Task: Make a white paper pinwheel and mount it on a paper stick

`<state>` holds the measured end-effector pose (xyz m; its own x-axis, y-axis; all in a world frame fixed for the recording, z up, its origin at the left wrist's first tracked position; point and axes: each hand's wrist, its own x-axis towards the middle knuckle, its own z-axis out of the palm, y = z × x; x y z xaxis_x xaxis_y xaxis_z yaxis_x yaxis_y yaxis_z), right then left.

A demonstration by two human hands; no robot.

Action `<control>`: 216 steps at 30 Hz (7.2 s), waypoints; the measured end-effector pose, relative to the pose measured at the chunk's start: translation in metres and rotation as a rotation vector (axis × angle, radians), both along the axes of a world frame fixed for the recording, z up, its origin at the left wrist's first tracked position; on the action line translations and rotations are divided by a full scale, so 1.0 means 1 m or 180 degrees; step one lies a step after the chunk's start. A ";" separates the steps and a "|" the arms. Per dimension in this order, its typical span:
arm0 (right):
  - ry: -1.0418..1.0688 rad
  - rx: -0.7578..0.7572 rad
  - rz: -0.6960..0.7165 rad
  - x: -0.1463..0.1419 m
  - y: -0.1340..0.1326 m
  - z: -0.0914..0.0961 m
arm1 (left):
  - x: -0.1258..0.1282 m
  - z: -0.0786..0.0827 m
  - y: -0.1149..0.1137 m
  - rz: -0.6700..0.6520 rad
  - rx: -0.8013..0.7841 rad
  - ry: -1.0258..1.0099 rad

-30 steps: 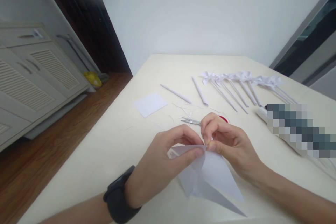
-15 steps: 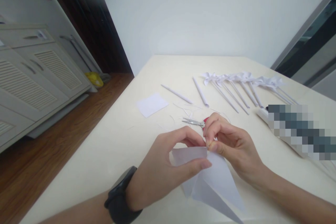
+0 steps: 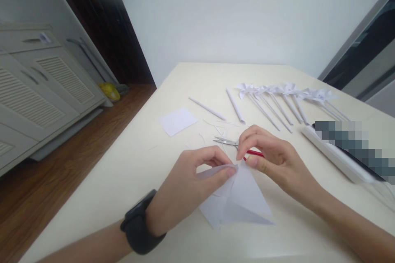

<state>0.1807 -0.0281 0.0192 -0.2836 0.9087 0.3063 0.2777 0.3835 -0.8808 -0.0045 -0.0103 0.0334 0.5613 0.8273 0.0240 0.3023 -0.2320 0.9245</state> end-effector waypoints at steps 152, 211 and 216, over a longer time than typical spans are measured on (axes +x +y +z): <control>-0.0734 0.1051 0.0003 -0.009 -0.008 -0.010 | -0.006 -0.022 0.026 -0.0748 -0.2192 -0.0967; -0.0665 0.2272 0.0003 -0.012 -0.017 -0.022 | -0.009 -0.006 0.011 -0.1211 0.0310 -0.0676; -0.0739 0.2482 -0.0178 -0.013 -0.016 -0.022 | -0.010 -0.007 0.015 -0.1287 0.0649 -0.0583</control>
<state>0.1676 -0.0446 -0.0030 -0.3780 0.4733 0.7957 0.4573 0.8427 -0.2841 -0.0149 0.0043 0.0269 0.8080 0.5120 0.2915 -0.0129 -0.4793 0.8776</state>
